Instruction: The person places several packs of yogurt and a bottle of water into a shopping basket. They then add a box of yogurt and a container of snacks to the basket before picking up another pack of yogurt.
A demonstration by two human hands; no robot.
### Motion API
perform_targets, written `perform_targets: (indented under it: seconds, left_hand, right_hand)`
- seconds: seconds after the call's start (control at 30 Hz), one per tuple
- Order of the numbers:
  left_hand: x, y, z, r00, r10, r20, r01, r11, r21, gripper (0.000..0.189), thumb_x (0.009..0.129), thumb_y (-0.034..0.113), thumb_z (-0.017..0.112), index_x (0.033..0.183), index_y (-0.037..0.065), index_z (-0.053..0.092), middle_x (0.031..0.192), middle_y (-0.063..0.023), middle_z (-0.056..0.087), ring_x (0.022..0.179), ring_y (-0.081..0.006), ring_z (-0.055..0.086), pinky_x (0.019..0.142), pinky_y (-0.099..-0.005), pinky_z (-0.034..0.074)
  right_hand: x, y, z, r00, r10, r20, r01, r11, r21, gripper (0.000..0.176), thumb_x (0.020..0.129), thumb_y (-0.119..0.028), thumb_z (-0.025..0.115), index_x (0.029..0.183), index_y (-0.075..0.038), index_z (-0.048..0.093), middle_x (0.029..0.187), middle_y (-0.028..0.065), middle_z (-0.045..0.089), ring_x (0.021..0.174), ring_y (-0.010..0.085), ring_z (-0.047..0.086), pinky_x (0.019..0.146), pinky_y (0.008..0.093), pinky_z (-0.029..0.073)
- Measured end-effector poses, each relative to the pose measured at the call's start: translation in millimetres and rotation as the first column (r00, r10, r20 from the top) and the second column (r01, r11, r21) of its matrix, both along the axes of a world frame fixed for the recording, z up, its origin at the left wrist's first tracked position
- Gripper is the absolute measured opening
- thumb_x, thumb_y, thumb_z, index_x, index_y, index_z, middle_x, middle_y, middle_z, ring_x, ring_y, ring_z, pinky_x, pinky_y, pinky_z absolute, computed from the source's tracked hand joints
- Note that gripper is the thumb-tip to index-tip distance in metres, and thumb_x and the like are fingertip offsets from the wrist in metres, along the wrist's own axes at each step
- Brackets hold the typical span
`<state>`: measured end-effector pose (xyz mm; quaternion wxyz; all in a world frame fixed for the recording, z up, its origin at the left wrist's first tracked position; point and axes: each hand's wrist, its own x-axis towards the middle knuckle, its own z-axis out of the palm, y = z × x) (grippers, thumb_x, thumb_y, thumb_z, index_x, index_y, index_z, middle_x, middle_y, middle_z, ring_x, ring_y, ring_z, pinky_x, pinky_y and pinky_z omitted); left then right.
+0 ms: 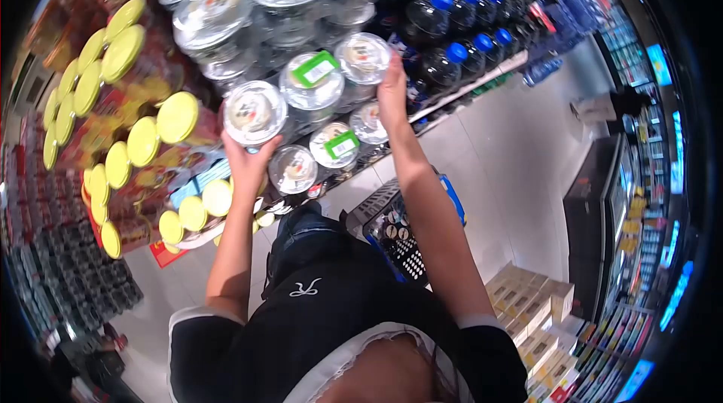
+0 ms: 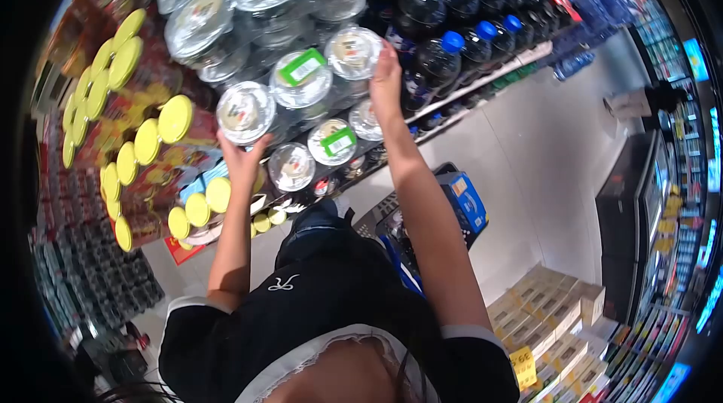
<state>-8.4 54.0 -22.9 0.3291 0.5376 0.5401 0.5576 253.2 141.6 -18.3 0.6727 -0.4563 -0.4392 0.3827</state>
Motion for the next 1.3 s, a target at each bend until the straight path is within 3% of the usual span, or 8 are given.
perform_targets:
  seconds: [0.37, 0.63, 0.77, 0.87, 0.93, 1.03, 1.17, 1.3]
  left_hand:
    - [-6, 9, -8, 0.992, 0.065, -0.112, -0.063, 0.998, 0.025, 0.077, 0.069, 0.013, 0.075, 0.127, -0.004, 0.028, 0.127, -0.0183, 0.038, 0.115, -0.0245, 0.039, 0.099, -0.034, 0.027]
    - [25, -13, 61, 0.97, 0.102, -0.219, 0.038, 0.831, 0.555, 0.089, 0.074, 0.015, 0.068, 0.138, 0.005, 0.007, 0.141, -0.0173, 0.02, 0.129, -0.0318, 0.024, 0.106, -0.0445, 0.017]
    - [25, -21, 74, 0.936, 0.215, -0.279, 0.084, 0.633, 0.77, 0.076, 0.082, 0.027, 0.06, 0.134, -0.003, 0.014, 0.138, -0.0211, 0.022, 0.126, -0.033, 0.029, 0.104, -0.0439, 0.022]
    - [60, -43, 69, 0.97, -0.184, -0.157, 0.241, 0.683, 0.689, 0.07, 0.082, 0.029, 0.059, 0.132, -0.004, 0.023, 0.132, -0.0207, 0.032, 0.124, -0.0315, 0.031, 0.105, -0.0417, 0.022]
    - [92, -59, 45, 0.8, -0.585, -0.134, 0.566, 0.659, 0.495, 0.065, 0.081, 0.03, 0.059, 0.129, -0.004, 0.031, 0.125, -0.0191, 0.041, 0.115, -0.0292, 0.04, 0.1, -0.0396, 0.027]
    - [160, -90, 34, 0.159, -0.956, -0.245, 0.972, 0.196, -0.133, 0.048, 0.075, 0.012, 0.06, 0.119, -0.001, 0.046, 0.101, -0.0135, 0.058, 0.095, -0.0247, 0.053, 0.089, -0.0333, 0.037]
    - [210, -137, -97, -0.423, -0.845, -0.327, 0.894, -0.332, -0.3, 0.049, 0.075, 0.021, 0.065, 0.116, 0.001, 0.048, 0.104, -0.0171, 0.055, 0.099, -0.0321, 0.052, 0.088, -0.0377, 0.039]
    - [227, -191, -161, -0.689, -0.603, -0.403, 0.722, -0.521, -0.454, 0.065, 0.072, 0.038, 0.065, 0.122, 0.002, 0.042, 0.098, -0.02, 0.056, 0.094, -0.0328, 0.054, 0.083, -0.0416, 0.042]
  right_hand:
    - [18, -117, 46, 0.957, -0.184, 0.224, 0.145, 0.973, 0.179, 0.037, 0.08, -0.01, 0.061, 0.113, -0.001, 0.049, 0.119, 0.0135, 0.051, 0.111, 0.0212, 0.049, 0.093, 0.0318, 0.039]
    - [100, -366, -89, 0.769, -0.455, 0.45, 0.62, 0.703, -0.349, 0.02, 0.08, -0.017, 0.062, 0.092, -0.001, 0.057, 0.083, 0.0078, 0.063, 0.077, 0.0151, 0.06, 0.067, 0.028, 0.047]
    - [97, -486, -106, 0.838, -0.071, 0.542, 0.495, 0.517, -0.698, 0.033, 0.077, -0.03, 0.066, 0.096, -0.004, 0.059, 0.089, 0.0093, 0.063, 0.084, 0.0197, 0.061, 0.074, 0.0302, 0.048]
    - [73, -539, -123, 0.859, 0.244, 0.45, 0.366, 0.322, -0.873, 0.051, 0.069, -0.054, 0.064, 0.091, -0.007, 0.062, 0.083, 0.0096, 0.063, 0.083, 0.0251, 0.06, 0.076, 0.0351, 0.045]
    - [58, -542, -127, 0.791, 0.256, 0.555, 0.456, 0.357, -0.815, 0.05, 0.068, -0.056, 0.063, 0.088, -0.01, 0.063, 0.081, 0.0087, 0.063, 0.082, 0.0258, 0.06, 0.075, 0.0357, 0.045]
    - [59, -540, -138, 0.648, 0.411, 0.641, 0.52, 0.375, -0.767, 0.045, 0.068, -0.057, 0.061, 0.079, -0.014, 0.065, 0.075, 0.0082, 0.063, 0.079, 0.0272, 0.06, 0.077, 0.0391, 0.042]
    - [77, -528, -141, 0.571, 0.611, 0.548, 0.381, 0.394, -0.837, 0.037, 0.067, -0.05, 0.061, 0.07, -0.014, 0.065, 0.071, 0.0105, 0.062, 0.071, 0.0301, 0.061, 0.064, 0.0413, 0.047]
    - [74, -525, -151, 0.661, 0.526, 0.535, 0.357, 0.407, -0.841, 0.037, 0.068, -0.049, 0.061, 0.075, -0.013, 0.066, 0.074, 0.0122, 0.062, 0.074, 0.0333, 0.06, 0.065, 0.0418, 0.048]
